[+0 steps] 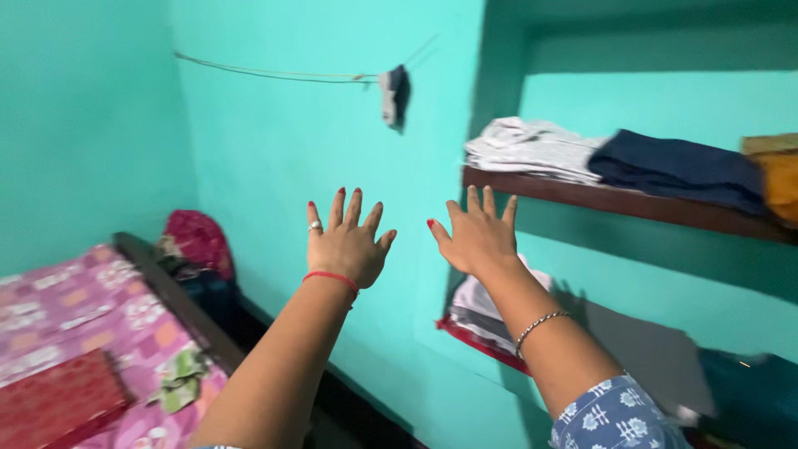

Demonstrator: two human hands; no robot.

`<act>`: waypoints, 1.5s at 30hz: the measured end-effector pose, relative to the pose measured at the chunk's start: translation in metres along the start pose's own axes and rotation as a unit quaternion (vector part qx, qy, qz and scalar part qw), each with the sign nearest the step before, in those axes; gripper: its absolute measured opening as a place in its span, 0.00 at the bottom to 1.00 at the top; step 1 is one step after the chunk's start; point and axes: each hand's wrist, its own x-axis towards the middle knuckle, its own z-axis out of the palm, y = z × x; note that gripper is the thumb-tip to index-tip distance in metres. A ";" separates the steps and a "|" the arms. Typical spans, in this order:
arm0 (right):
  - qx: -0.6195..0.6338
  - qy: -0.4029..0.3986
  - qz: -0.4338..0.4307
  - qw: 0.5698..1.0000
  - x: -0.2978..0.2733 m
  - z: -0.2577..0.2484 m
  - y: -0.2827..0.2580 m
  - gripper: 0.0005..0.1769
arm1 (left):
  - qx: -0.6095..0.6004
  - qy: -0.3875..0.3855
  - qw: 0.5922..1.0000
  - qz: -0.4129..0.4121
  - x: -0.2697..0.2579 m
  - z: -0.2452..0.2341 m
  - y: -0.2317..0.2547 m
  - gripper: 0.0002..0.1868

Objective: The person folds various garments on a bed and places them on a wall shelf. Items include a checkered shirt, a white shirt, a patterned shirt, dark trousers, a blue shirt, and several patterned fabrics. Each item is folded by hand and stacked neatly on the shelf.

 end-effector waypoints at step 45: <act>0.092 -0.119 -0.243 0.958 0.193 0.227 -0.636 0.38 | 0.095 -0.076 0.933 -0.337 -0.008 0.148 -0.680 0.37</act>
